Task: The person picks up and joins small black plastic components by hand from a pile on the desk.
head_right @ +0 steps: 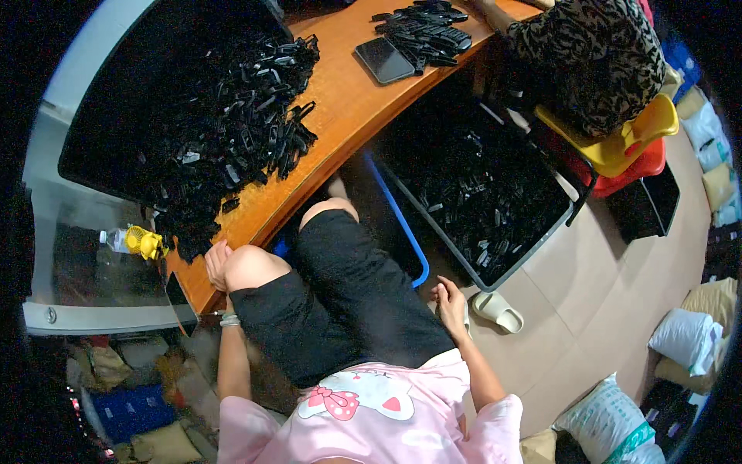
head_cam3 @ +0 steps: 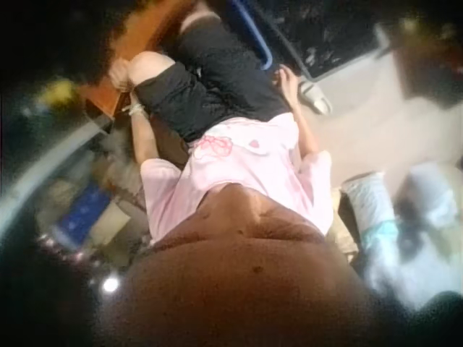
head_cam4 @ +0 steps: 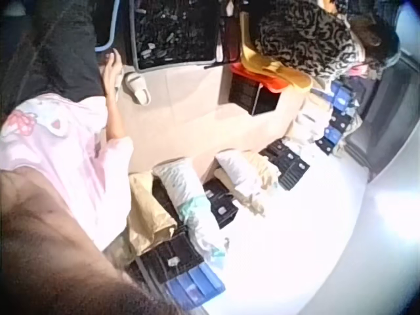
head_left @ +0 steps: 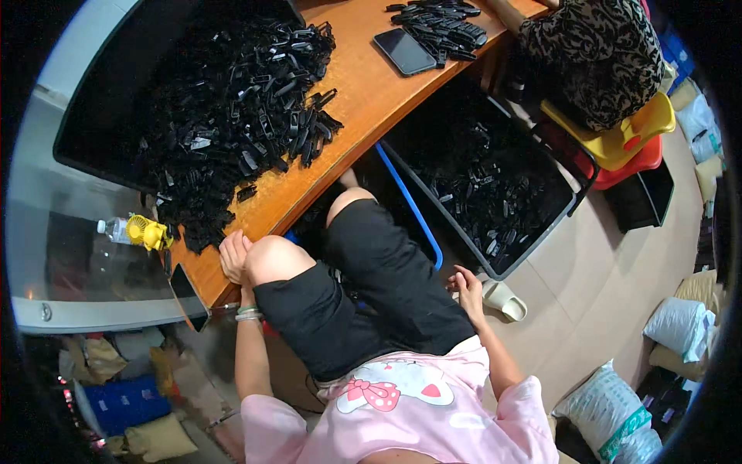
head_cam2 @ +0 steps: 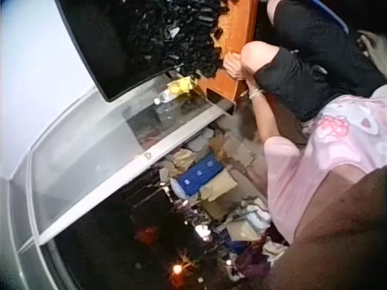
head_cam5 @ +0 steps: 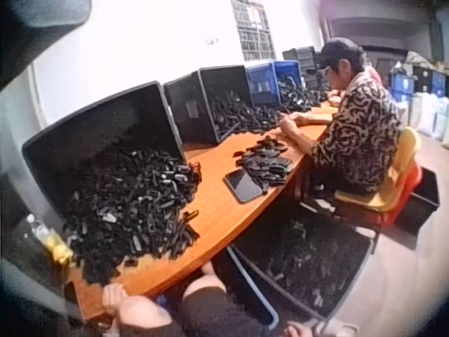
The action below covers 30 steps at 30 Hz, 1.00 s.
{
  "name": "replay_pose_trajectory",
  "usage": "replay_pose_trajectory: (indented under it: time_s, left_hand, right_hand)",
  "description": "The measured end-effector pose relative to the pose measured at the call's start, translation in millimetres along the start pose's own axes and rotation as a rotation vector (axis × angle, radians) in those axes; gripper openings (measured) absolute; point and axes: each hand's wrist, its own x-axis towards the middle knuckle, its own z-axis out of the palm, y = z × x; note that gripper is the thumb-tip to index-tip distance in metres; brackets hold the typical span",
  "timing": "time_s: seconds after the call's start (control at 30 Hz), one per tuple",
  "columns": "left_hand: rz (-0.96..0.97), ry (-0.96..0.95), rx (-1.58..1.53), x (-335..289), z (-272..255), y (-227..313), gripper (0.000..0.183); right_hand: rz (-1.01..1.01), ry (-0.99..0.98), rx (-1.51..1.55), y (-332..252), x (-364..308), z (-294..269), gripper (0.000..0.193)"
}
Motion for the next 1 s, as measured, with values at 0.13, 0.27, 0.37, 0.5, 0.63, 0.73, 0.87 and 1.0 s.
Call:
replay_pose_trajectory:
  time_s: [0.13, 0.27, 0.37, 0.5, 0.63, 0.73, 0.87, 1.0]
  left_hand:
    - [-0.028, 0.018, -0.04, 1.3, -0.8, -1.6, 0.018]
    - [0.003, 0.077, -0.07, -1.6, -1.3, -2.9, 0.023]
    - [-0.06, 0.036, -0.082, -3.2, -10.2, 8.1, 0.024]
    - [-0.087, 0.022, -0.109, -6.4, -10.8, 10.6, 0.025]
    - [-0.088, -0.025, -0.1, -12.7, -17.6, 1.8, 0.028]
    - [-0.077, -0.034, -0.113, -9.2, -18.2, 4.0, 0.029]
    - [-0.194, -0.048, -0.186, 6.2, -24.2, 14.8, 0.021]
    - [-0.217, -0.081, -0.562, 58.0, -16.4, 42.3, 0.009]
  right_hand:
    - [-0.05, 0.077, -0.2, -23.6, -7.6, -5.1, 0.03]
    - [-0.139, 0.12, -0.185, -40.0, -7.0, -17.6, 0.029]
    - [-0.196, 0.14, -0.149, -51.0, 11.7, -35.0, 0.029]
    - [-0.314, 0.187, -0.152, -79.3, 52.6, -66.7, 0.027]
    - [-0.307, 0.191, 0.003, -148.6, 84.8, -52.2, 0.023]
    - [-0.443, 0.079, -0.125, -196.1, 121.3, -45.1, 0.022]
    - [-0.521, -0.161, -0.206, -264.2, 144.0, -5.2, 0.02]
    - [-0.494, -0.338, -0.419, -312.4, 153.9, 70.3, 0.014]
